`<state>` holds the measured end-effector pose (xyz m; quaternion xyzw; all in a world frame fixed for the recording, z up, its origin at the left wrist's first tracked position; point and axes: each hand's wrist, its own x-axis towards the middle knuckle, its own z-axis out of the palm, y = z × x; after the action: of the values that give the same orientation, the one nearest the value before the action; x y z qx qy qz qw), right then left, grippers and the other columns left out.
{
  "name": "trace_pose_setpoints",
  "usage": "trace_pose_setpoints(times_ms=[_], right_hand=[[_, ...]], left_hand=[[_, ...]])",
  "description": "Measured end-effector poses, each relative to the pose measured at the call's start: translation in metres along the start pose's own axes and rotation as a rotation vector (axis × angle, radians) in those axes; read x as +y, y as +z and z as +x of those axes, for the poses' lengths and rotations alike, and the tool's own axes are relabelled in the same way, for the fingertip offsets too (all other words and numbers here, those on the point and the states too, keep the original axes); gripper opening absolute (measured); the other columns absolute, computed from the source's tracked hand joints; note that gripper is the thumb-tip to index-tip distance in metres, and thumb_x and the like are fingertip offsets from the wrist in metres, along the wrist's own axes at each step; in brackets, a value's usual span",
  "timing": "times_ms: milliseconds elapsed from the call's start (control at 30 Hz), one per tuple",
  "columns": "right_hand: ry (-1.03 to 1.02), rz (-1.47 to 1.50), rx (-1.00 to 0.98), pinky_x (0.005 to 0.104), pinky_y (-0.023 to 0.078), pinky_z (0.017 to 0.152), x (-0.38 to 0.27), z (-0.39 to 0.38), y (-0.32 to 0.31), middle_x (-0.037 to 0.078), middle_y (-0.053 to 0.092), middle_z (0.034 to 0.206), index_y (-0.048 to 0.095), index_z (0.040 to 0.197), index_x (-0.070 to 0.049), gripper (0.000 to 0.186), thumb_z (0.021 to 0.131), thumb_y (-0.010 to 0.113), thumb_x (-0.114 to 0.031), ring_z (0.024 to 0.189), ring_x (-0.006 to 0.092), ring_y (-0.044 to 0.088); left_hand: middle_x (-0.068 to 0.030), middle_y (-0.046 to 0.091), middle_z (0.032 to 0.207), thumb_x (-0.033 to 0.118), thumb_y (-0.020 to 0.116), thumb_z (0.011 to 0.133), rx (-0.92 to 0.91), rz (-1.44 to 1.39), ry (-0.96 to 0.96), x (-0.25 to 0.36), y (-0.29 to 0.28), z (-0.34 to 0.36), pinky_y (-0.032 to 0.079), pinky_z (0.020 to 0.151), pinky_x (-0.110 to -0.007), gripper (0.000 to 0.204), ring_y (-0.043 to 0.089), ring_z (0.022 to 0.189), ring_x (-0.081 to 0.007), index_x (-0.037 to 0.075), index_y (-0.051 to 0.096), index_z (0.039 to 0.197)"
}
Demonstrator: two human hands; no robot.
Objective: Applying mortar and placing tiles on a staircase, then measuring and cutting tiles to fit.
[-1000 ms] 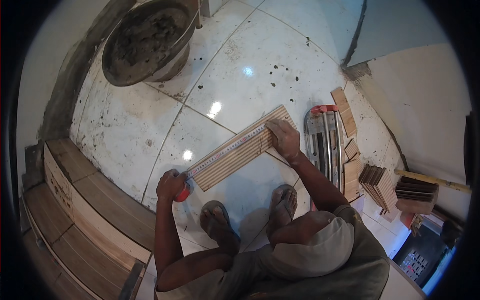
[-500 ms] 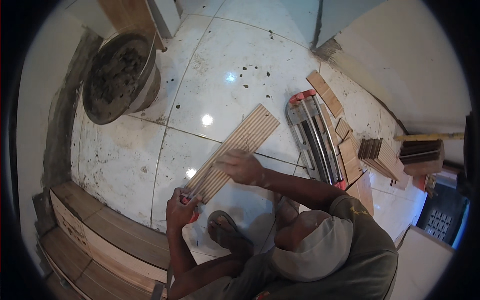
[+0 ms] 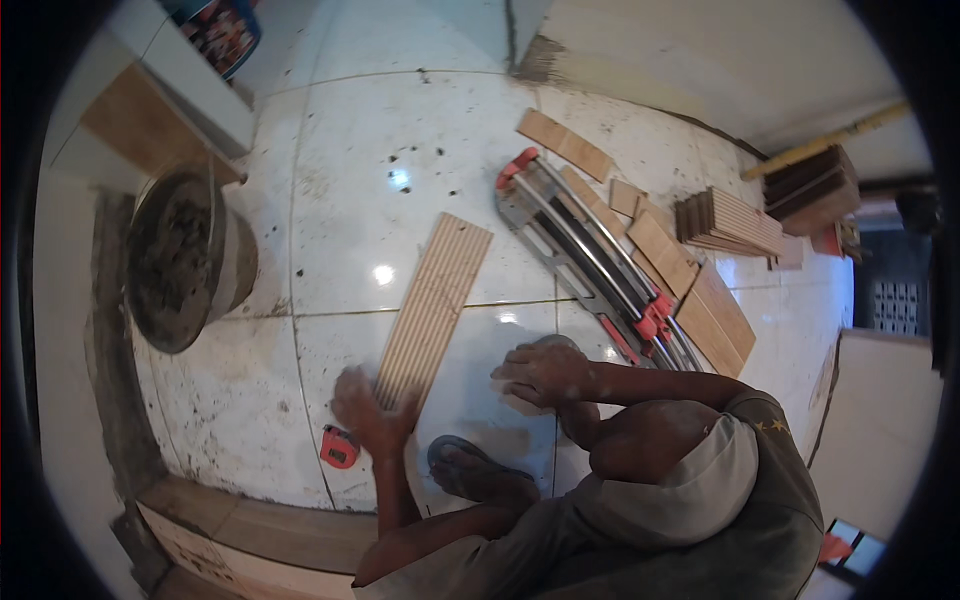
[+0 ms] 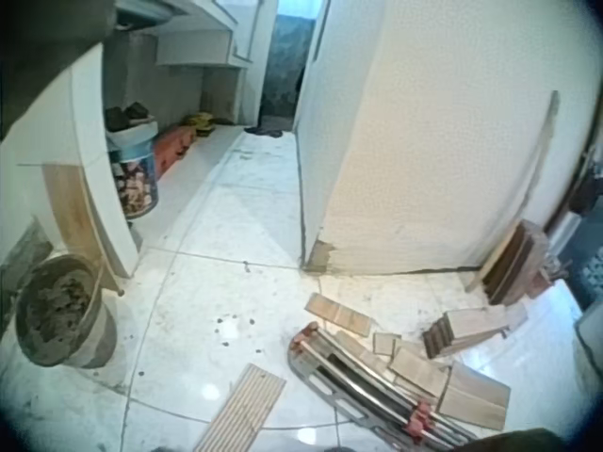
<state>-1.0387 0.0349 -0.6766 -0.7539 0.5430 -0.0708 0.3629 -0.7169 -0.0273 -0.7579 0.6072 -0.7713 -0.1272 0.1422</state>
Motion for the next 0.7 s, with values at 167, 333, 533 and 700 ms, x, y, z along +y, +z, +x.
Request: trace_pose_setpoints(times_ms=[167, 333, 533, 700], right_hand=[[0.162, 0.113, 0.049, 0.0441, 0.054, 0.086, -0.002, -0.053, -0.022, 0.009, 0.071, 0.109, 0.070, 0.115, -0.014, 0.031, 0.097, 0.059, -0.037, 0.098, 0.0326, 0.068], [0.198, 0.343, -0.069, 0.0453, 0.053, 0.086, 0.006, -0.060, -0.022, 0.012, 0.072, 0.104, 0.069, 0.112, -0.012, 0.031, 0.098, 0.057, -0.036, 0.098, 0.0340, 0.068], [0.264, 0.554, 0.231, 0.0371, 0.054, 0.089, 0.038, -0.052, -0.044, 0.013, 0.072, 0.108, 0.069, 0.117, -0.007, 0.029, 0.097, 0.066, -0.027, 0.098, 0.0277, 0.070], [0.344, 0.447, 0.729, 0.0321, 0.053, 0.083, 0.108, -0.077, -0.078, 0.013, 0.072, 0.099, 0.070, 0.110, -0.003, 0.026, 0.098, 0.065, -0.025, 0.089, 0.0200, 0.069]], left_hand=[[-0.0245, 0.045, 0.145, 0.051, 0.086, 0.069, -0.065, 0.044, 0.101, 0.076, 0.026, 0.023, 0.030, 0.111, -0.060, 0.102, 0.042, 0.134, -0.0436, 0.002, 0.042, 0.147], [-0.0236, 0.047, 0.143, 0.049, 0.086, 0.068, -0.013, -0.041, 0.122, 0.065, 0.048, 0.026, 0.034, 0.109, -0.059, 0.094, 0.045, 0.130, -0.0431, 0.006, 0.047, 0.143], [-0.0215, 0.050, 0.133, 0.030, 0.088, 0.062, 0.025, -0.161, 0.185, 0.059, 0.025, 0.022, 0.042, 0.103, -0.055, 0.079, 0.048, 0.122, -0.0432, 0.009, 0.055, 0.131], [-0.0228, 0.051, 0.129, 0.028, 0.090, 0.057, 0.051, -0.177, 0.219, 0.070, 0.007, -0.011, 0.046, 0.097, -0.054, 0.081, 0.050, 0.119, -0.0420, 0.008, 0.057, 0.128]])
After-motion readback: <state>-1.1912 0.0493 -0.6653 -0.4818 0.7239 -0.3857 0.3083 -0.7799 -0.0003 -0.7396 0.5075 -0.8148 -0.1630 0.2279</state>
